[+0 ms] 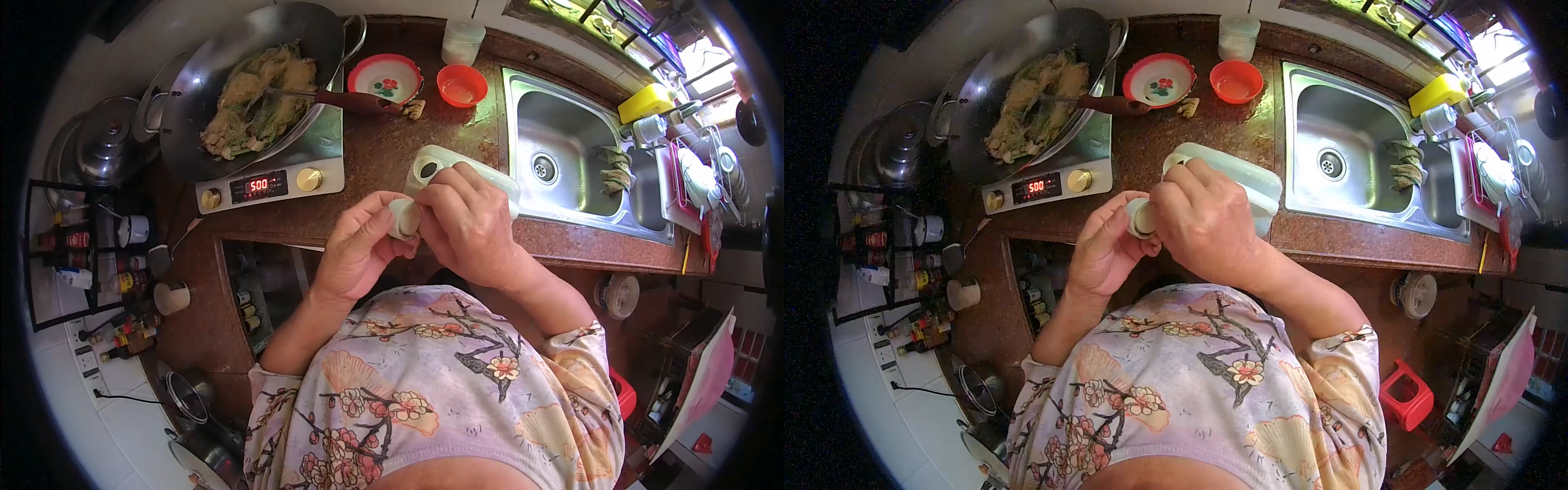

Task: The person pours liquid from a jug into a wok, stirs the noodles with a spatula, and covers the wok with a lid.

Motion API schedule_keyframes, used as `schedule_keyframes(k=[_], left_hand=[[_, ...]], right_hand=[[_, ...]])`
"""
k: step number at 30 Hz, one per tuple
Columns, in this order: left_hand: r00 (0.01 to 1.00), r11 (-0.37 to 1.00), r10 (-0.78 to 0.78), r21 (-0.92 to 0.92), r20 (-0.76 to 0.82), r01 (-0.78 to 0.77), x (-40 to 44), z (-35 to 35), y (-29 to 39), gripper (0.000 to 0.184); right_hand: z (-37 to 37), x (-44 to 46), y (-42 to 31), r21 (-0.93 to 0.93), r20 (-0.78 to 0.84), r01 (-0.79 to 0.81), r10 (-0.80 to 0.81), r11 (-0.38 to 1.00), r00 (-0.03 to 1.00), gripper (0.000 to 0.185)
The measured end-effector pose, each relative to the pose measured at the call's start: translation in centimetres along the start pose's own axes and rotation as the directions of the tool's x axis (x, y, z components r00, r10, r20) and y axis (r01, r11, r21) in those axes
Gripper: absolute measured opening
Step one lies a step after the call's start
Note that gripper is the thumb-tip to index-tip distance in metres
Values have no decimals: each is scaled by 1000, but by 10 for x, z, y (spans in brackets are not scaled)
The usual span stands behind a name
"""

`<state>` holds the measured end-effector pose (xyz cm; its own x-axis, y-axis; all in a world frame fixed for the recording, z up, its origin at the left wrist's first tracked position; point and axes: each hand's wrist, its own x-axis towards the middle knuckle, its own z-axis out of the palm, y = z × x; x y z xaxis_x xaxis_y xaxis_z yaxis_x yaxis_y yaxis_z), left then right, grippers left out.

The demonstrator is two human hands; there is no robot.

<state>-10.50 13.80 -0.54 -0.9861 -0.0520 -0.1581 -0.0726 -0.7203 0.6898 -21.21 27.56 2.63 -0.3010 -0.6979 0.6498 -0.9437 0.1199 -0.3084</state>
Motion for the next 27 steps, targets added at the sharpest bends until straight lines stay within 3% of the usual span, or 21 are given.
schedule_keyframes(k=[4, 9, 11, 12, 14, 16, 18, 20, 22, 23, 24, 25, 27], left_hand=[[1000, 1000, -5, -21, 0, 5, -2, 2, -1, 36], [991, 998, 25, -48, -135, -32, 0, -10, -3, 29], [996, 994, -1, -109, -87, -8, 1, -5, -4, 30], [999, 986, -20, -167, -44, 12, 1, -2, -4, 31], [1000, 988, -16, -153, -8, 15, 2, 3, -4, 35], [1000, 990, -15, -141, 26, 19, 0, 3, -5, 40], [996, 956, 85, 280, 11, -84, -4, 1, -7, 44], [991, 937, 125, 335, -46, -102, -6, 2, -10, 34], [952, 828, 273, 536, -136, -161, -7, 1, -10, 14], [952, 829, 274, 536, -137, -162, -7, 0, -11, 14], [922, 750, 370, 623, -117, -223, -6, -1, -12, 11], [883, 658, 461, 701, -86, -275, -7, -3, -13, 7], [862, 625, 499, 724, -85, -291, -7, -9, -13, 8]], right_hand=[[1, -7, -3, 144, -77, -62, 74, 988, 994, 20], [-8, -12, -4, 232, -92, -118, 142, 966, 986, 18], [-8, -16, -1, 379, 18, -296, 312, 877, 950, 11], [-8, -18, 0, 377, 19, -296, 312, 878, 950, 11], [-4, -22, 1, 641, 209, -523, 528, 562, 823, 8], [1, -27, 2, 653, 223, -532, 534, 539, 815, 11], [4, -29, 0, 667, 247, -573, 585, 476, 773, 9], [3, -28, -5, 640, 252, -585, 582, 499, 773, 9], [0, -27, -12, 612, 256, -594, 580, 521, 773, 8], [-1, -27, -15, 592, 272, -594, 559, 544, 783, 7], [-2, -27, -18, 571, 288, -593, 538, 567, 792, 7], [0, -29, -18, 545, 217, -492, 453, 679, 865, 5], [4, -30, -25, 550, 164, -394, 368, 736, 915, 5]])
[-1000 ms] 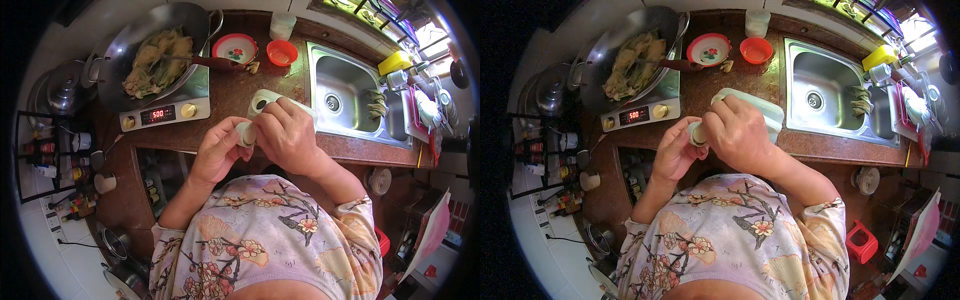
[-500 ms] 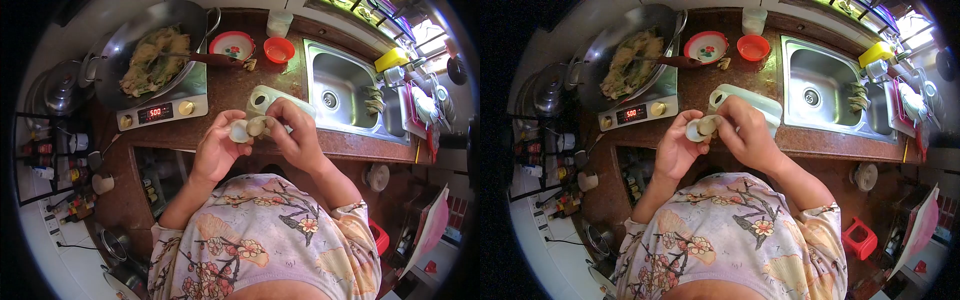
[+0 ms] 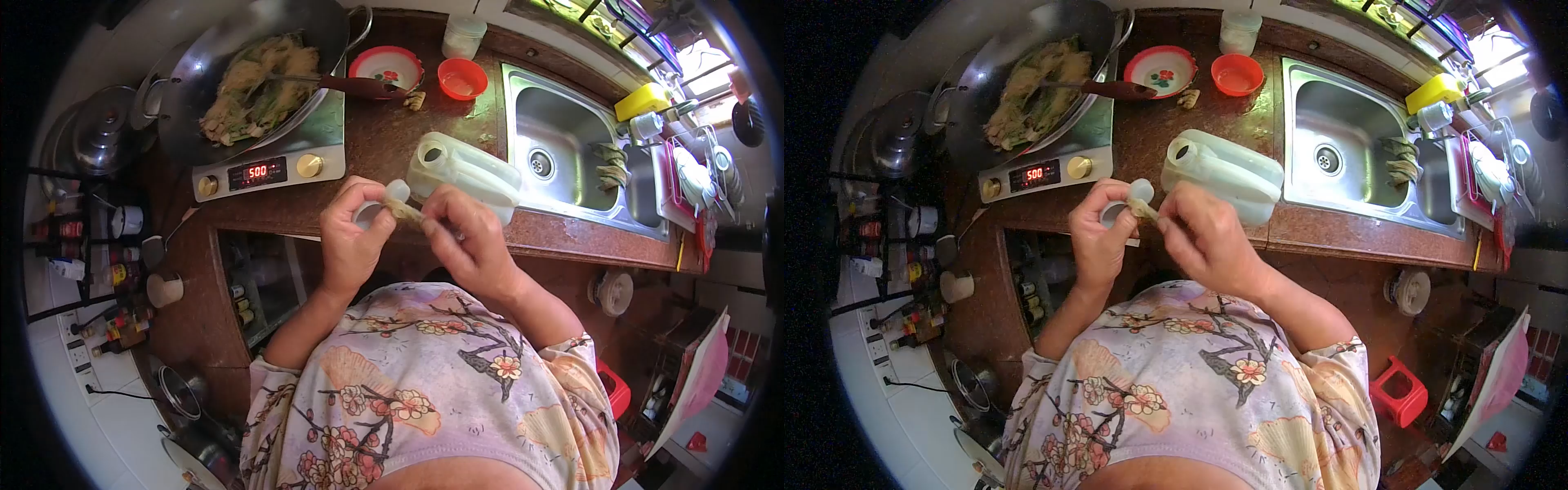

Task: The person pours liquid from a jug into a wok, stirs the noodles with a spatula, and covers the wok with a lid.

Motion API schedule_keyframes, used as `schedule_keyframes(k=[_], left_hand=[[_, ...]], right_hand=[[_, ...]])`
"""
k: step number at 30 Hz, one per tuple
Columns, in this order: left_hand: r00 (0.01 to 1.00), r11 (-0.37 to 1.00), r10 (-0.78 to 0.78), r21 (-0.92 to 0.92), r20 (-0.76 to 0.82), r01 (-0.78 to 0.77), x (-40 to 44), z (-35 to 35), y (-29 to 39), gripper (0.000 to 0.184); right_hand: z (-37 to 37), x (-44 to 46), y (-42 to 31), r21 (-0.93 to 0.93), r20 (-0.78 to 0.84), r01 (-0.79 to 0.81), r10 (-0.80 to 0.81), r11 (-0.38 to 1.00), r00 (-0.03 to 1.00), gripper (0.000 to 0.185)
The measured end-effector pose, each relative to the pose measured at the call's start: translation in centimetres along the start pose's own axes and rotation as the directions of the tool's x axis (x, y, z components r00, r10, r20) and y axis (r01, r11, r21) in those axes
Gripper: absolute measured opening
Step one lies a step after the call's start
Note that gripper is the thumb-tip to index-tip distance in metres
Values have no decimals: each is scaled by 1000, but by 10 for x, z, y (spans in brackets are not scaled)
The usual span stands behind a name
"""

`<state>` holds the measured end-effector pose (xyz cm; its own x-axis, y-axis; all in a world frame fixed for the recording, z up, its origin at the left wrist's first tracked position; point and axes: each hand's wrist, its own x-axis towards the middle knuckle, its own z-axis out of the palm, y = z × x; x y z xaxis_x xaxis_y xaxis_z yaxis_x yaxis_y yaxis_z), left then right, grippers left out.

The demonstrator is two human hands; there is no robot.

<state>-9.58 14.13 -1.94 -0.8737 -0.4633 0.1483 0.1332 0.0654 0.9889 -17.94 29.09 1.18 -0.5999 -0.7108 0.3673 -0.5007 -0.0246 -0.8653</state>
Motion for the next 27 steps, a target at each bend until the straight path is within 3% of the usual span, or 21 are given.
schedule_keyframes(k=[1, 3, 5, 6, 8, 14, 19, 22, 25, 27], left_hand=[[999, 999, 32, 28, -25, -32, 0, -2, -1, 9], [997, 996, 72, 52, -17, -71, -2, -4, -1, 8], [978, 923, -175, -328, 116, 203, -6, -7, -1, 12], [978, 923, -175, -327, 113, 203, -7, -9, -3, 12], [930, 671, -232, -645, 285, 365, -6, -12, -6, 18], [901, 490, -277, -758, 334, 431, -3, -3, -7, 14], [926, 543, -150, -753, 347, 371, 15, -2, -17, 14], [906, 391, -120, -819, 407, 420, 25, 7, -9, 15], [917, 406, -138, -823, 376, 398, 35, 13, -9, 16], [917, 486, -181, -779, 354, 397, 47, 11, -4, 16]], right_hand=[[3, -2, -1, -22, 8, 110, -110, 994, 994, 7], [6, -6, -3, -21, 29, 101, -100, 995, 995, 9], [7, -7, -2, -22, 2, 116, -116, 993, 993, 10], [4, -6, -7, -14, 11, 66, -66, 998, 998, 9], [1, -6, -5, -7, -9, 39, -39, 999, 999, 8], [-6, -13, 0, 52, -42, -19, 21, 998, 999, 6], [-23, -29, -1, 146, -92, -197, 212, 969, 973, 5], [-32, -38, 0, 208, -166, -201, 237, 957, 957, 3], [-44, -46, -5, 291, -214, -227, 294, 929, 931, 2], [-53, -52, -6, 323, -324, -204, 311, 924, 894, 5]])
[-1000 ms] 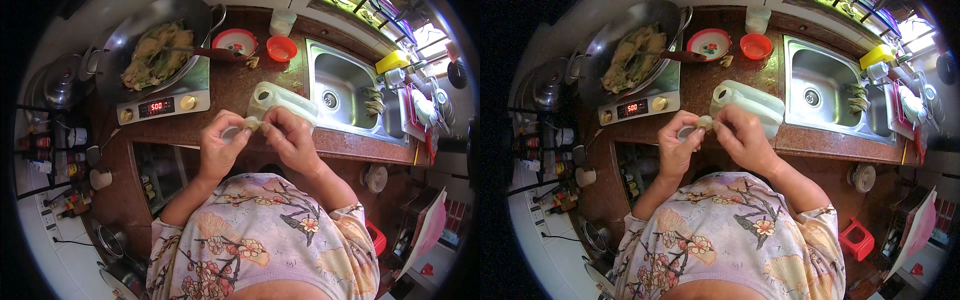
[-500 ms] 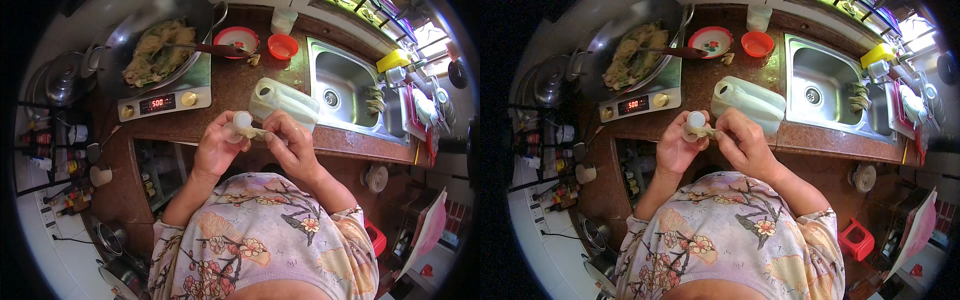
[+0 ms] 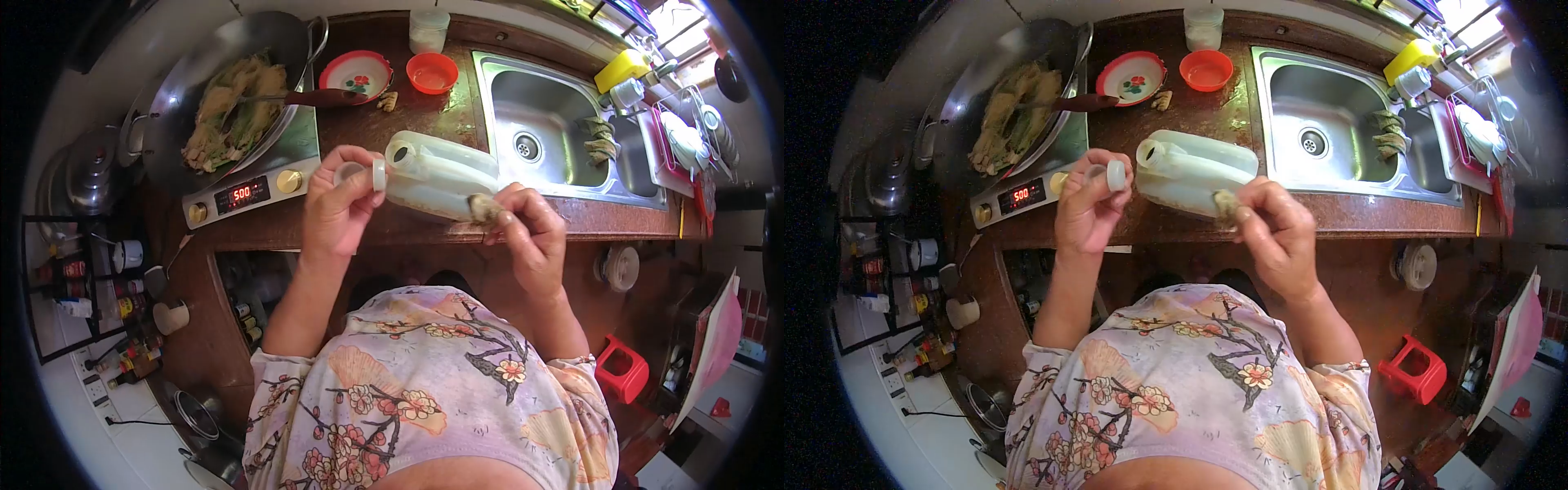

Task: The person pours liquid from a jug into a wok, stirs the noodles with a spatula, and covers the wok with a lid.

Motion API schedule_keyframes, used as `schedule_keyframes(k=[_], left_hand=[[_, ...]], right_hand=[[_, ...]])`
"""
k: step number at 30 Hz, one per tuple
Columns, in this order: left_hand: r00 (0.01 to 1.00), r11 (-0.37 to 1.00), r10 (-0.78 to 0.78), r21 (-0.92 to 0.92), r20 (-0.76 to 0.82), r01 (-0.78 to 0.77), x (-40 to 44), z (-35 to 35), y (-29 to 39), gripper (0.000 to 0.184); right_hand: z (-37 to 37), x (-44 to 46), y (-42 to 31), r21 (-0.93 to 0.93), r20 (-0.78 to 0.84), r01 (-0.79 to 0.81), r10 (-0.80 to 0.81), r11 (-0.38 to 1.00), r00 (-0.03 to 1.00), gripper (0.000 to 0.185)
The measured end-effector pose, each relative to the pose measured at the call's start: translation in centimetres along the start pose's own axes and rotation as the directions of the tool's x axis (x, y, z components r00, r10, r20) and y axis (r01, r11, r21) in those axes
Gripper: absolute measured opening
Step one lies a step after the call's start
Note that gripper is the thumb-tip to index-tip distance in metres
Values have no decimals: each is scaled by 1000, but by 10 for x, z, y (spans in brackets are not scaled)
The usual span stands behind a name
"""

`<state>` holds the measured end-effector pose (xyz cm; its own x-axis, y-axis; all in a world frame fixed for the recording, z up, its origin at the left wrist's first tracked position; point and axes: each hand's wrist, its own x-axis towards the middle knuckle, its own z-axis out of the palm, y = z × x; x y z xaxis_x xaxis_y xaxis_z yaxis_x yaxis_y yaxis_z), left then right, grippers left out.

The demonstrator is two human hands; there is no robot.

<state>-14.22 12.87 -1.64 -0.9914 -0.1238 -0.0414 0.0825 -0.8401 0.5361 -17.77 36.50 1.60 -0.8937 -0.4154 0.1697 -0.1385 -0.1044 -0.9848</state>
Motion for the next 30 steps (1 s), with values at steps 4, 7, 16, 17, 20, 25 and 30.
schedule_keyframes(k=[4, 7, 16, 17, 20, 25, 30], left_hand=[[966, 768, 238, 629, -98, -125, 26, 4, 7, 13], [936, 316, 350, 935, 43, -161, 42, 5, 8, 4], [924, 48, 304, 965, 232, -258, 47, 3, 3, 6], [905, -19, 301, 951, 301, -310, 47, 5, 4, 5], [906, -214, 196, 918, 376, -334, 46, 17, 12, 6], [887, -403, 71, 826, 457, -394, 48, 18, 19, 7], [952, 5, 132, 960, 275, -278, 46, 5, 26, 20]], right_hand=[[-27, -5, -2, -59, -140, -13, 4, 998, 990, 6], [-48, -9, 9, -89, -264, -32, 7, 996, 964, 6], [-80, -20, 23, -131, -459, -80, 12, 988, 889, 9], [-80, -20, 24, -130, -460, -82, 14, 988, 888, 9], [-80, -20, 27, -122, -463, -94, 27, 988, 886, 9], [-73, -16, 28, -112, -465, -91, 29, 989, 885, 9], [-72, -14, 28, -126, -484, -95, 22, 987, 875, 9]])
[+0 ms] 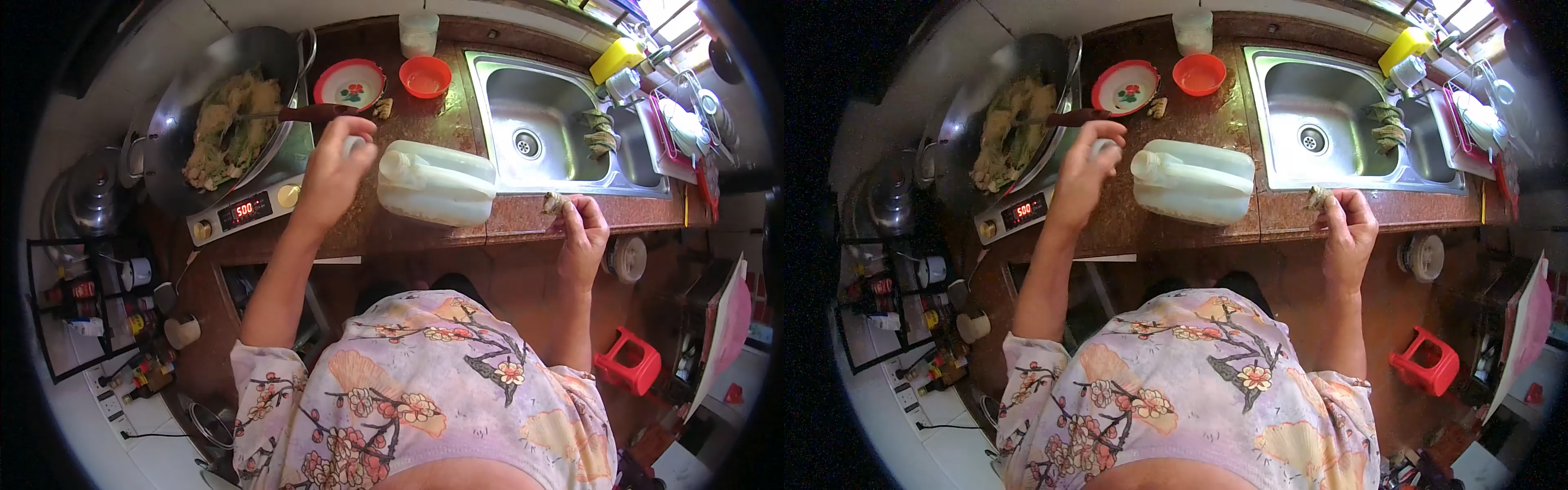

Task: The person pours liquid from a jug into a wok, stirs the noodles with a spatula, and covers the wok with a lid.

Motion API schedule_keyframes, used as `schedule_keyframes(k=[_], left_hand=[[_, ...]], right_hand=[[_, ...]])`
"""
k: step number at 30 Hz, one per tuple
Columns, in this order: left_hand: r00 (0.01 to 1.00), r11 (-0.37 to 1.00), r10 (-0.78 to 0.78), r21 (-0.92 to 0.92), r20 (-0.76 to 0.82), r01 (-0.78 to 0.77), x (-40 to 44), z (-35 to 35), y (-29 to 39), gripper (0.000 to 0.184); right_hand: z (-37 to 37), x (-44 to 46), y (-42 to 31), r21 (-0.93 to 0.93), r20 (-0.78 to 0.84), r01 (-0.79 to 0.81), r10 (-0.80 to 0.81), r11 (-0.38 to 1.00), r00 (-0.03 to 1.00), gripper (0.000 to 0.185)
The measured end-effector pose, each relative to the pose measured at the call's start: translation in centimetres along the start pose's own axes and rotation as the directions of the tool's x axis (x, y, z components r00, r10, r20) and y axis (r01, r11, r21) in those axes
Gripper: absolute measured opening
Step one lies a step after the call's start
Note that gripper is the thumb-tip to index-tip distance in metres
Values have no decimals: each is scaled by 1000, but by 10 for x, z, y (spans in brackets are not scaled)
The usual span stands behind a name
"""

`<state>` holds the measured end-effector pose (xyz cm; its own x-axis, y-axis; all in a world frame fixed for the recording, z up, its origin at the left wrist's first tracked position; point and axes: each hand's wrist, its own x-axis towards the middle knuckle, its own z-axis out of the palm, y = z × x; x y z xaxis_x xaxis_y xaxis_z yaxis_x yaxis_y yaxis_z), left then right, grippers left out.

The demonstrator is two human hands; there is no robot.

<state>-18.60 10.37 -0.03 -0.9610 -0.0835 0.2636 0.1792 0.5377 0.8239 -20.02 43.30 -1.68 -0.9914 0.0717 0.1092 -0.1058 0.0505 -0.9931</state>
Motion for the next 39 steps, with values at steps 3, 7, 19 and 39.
schedule_keyframes(k=[3, 7, 19, 39], left_hand=[[995, 972, -18, -230, 101, 41, 2, -4, 1, 36], [943, 884, 246, 347, 224, -313, -3, 10, 23, 42], [912, 823, 308, 404, 271, -399, 4, 8, 29, 38], [986, 966, 113, 221, 118, -137, -13, 25, 17, 32]], right_hand=[[-2, 1, 5, -16, 1, -21, 21, 1000, 1000, 9], [-6, 6, 15, 165, 107, -219, 203, 962, 973, 8], [-27, 3, 55, 477, 372, -534, 390, 698, 842, 8], [-456, -12, 134, -65, -934, -522, 133, 851, 332, 33]])
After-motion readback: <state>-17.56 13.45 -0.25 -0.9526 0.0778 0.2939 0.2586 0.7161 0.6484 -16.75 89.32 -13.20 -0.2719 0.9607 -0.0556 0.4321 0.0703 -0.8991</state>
